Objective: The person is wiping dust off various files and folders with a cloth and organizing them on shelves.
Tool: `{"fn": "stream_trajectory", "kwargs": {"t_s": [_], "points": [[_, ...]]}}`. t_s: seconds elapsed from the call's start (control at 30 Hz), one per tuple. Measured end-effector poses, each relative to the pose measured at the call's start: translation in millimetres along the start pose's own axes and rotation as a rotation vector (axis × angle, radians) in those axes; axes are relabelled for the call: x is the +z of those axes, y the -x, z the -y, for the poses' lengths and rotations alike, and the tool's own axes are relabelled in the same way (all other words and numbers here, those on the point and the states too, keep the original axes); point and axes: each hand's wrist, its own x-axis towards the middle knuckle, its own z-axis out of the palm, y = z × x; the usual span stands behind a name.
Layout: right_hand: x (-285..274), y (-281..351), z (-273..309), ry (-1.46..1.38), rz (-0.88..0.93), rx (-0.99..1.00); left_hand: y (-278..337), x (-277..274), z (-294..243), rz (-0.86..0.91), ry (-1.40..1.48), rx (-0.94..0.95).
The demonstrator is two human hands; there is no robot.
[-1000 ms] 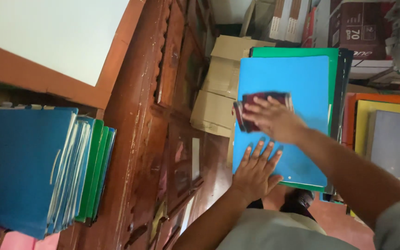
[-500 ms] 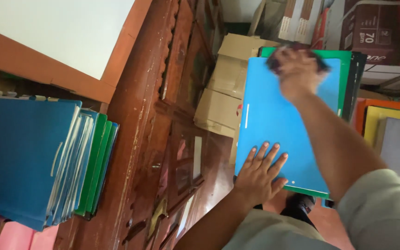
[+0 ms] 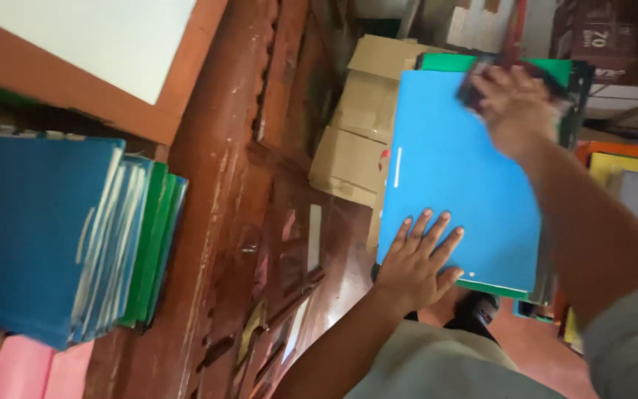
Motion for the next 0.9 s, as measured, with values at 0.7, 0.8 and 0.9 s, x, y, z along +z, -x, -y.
{"fn": "stream_trajectory", "kwargs": {"t_s": [0.7, 0.8, 0.9], "points": [[29, 236, 36, -0.146, -0.208, -0.471, 13, 61, 50, -0.301, 0.121, -0.974], [38, 248, 24, -0.080, -0.254, -0.439, 15, 61, 46, -0.287, 0.047, -0.945], [51, 247, 18, -0.114, -0.210, -0.437, 12, 59, 35, -0.426, -0.015, -0.899]]}}
